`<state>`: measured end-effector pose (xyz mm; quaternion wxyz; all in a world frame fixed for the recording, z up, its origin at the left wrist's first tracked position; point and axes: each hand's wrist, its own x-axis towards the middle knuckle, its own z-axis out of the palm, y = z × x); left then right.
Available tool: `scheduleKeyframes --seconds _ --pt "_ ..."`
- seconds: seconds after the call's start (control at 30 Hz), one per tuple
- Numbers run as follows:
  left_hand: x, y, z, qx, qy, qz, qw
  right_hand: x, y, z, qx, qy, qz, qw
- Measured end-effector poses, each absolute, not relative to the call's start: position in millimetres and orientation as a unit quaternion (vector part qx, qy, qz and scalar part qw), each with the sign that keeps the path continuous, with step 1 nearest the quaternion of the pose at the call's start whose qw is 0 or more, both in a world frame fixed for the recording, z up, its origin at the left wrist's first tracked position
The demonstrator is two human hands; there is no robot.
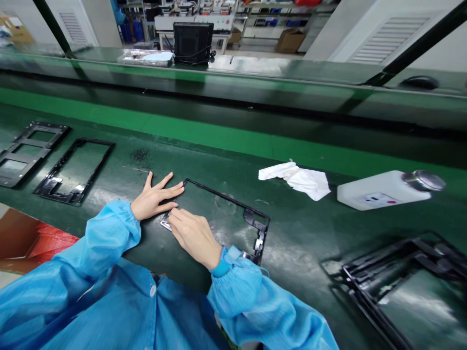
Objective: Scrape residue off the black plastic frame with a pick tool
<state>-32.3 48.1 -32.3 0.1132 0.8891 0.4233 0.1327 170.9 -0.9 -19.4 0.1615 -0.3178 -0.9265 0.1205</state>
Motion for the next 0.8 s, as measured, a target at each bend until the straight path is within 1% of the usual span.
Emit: scheduleKeyframes --seconds 0.2,0.53,0.8 --pt "-32.4 47.6 -32.1 0.888 0.426 0.131 0.113 173.7 1.5 -17.0 -0.311 -0.915 0.187 0.178" --pt "-31.9 47.3 -31.4 0.886 0.428 0.137 0.112 184.9 8.1 -9.4 -0.296 -0.891 0.304 0.161" --pt "-32.3 48.1 -32.4 0.886 0.426 0.140 0.118 191.9 14.6 -8.6 -0.300 -0.841 0.406 0.197"
